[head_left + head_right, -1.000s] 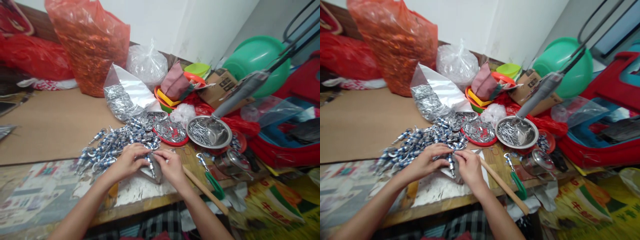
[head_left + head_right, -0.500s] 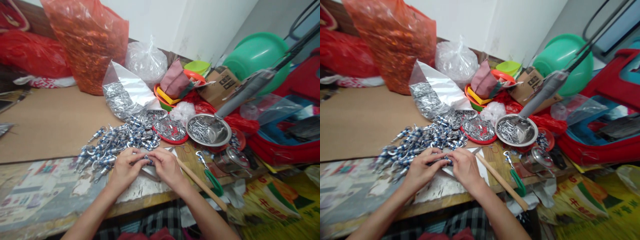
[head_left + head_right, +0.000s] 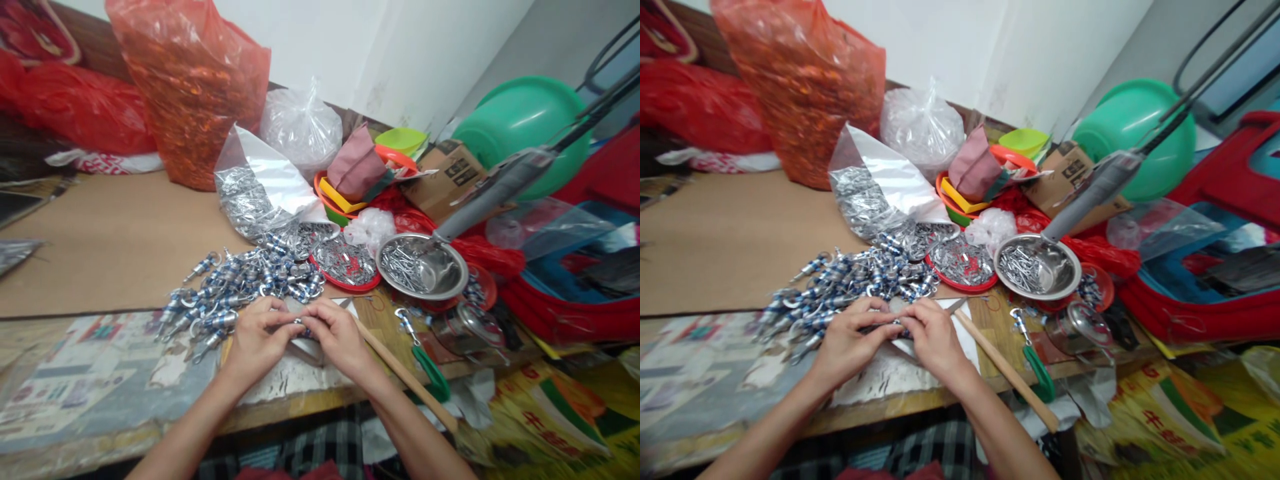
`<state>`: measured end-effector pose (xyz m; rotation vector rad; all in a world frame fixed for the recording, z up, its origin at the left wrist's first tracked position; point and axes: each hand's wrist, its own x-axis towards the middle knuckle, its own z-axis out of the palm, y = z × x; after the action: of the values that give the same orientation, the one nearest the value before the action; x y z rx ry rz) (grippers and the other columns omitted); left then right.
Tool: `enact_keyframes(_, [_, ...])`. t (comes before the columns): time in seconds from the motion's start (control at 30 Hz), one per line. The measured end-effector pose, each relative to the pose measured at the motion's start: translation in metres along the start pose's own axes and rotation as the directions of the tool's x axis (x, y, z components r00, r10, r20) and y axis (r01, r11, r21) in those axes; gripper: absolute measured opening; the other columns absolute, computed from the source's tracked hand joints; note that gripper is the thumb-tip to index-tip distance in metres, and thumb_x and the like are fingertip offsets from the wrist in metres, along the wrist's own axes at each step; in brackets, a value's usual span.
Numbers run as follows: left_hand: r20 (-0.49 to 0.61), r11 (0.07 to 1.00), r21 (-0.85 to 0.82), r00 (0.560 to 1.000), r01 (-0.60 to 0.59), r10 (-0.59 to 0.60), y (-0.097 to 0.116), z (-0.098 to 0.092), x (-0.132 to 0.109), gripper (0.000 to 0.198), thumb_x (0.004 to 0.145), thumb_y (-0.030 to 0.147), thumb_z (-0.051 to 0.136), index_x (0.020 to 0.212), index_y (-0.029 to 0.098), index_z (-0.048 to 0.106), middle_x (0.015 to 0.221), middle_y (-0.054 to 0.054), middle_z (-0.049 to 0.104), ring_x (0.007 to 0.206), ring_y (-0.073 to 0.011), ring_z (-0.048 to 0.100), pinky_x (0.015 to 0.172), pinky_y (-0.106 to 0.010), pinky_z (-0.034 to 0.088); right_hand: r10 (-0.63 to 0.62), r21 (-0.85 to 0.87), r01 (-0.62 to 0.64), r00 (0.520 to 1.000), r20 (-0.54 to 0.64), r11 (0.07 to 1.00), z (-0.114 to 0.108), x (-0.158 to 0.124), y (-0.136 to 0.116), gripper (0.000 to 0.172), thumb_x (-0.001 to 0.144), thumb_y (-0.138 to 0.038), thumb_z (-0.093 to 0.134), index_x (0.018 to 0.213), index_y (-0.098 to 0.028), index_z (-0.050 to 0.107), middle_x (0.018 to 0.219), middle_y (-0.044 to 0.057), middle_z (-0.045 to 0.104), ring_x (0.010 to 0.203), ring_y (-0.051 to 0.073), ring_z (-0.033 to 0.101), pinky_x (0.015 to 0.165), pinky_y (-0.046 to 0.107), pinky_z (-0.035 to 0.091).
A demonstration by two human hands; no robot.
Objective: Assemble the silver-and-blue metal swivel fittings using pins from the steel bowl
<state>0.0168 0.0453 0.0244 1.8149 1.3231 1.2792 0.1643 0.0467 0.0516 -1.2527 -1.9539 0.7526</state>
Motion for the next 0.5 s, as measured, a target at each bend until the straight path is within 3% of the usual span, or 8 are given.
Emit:
enact_keyframes(0.17, [-0.001,0.998,-0.057,0.999,0.032,-0.032,0.004,-0.006,-0.004,0.007,0.065,0.020,0.064,0.065,0.021,0.071,0.072,-0.003,0.065,0.075,-0.0181,0.059,0.071,-0.032,0.046,-0.051,0.078,0.051,0.999,0.002,0.996,-0.001,-0.012,-0.002,0.015,0.080,-0.012,0.050,0.084,-0.018,0.063,0.080,0.002,0.058,0.080,0.013,0.055,0.072,0.024,0.044])
enact_keyframes(0.3, [0.010,0.987,-0.132,0.995,0.095,-0.094,0.010,-0.017,-0.010,0.007,0.066,0.024,0.065,0.063,0.018,0.069,0.074,-0.004,0.068,0.074,-0.0173,0.062,0.071,-0.030,0.048,-0.213,-0.010,0.213,0.970,-0.118,0.977,0.000,-0.028,0.004,0.029,0.074,-0.014,0.059,0.101,-0.021,0.057,0.093,0.005,0.059,0.089,0.016,0.056,0.077,0.028,0.046])
enact_keyframes(0.4, [0.087,0.958,-0.216,0.981,0.187,-0.172,0.020,-0.025,-0.015,0.008,0.066,0.025,0.065,0.062,0.019,0.067,0.074,-0.003,0.068,0.076,-0.0172,0.062,0.074,-0.029,0.047,-0.491,-0.186,0.464,0.860,-0.141,0.866,-0.004,-0.036,0.009,0.032,0.076,-0.006,0.052,0.104,-0.022,0.057,0.093,0.006,0.062,0.088,0.016,0.058,0.075,0.027,0.049])
enact_keyframes(0.5, [0.197,0.936,-0.238,0.957,0.259,-0.215,0.030,-0.032,-0.017,0.008,0.066,0.026,0.065,0.061,0.020,0.067,0.075,-0.002,0.067,0.075,-0.0172,0.062,0.074,-0.030,0.045,-0.668,-0.337,0.630,0.744,0.005,0.699,-0.015,-0.037,0.006,0.028,0.079,-0.008,0.048,0.102,-0.020,0.060,0.098,0.010,0.063,0.089,0.017,0.059,0.071,0.028,0.050])
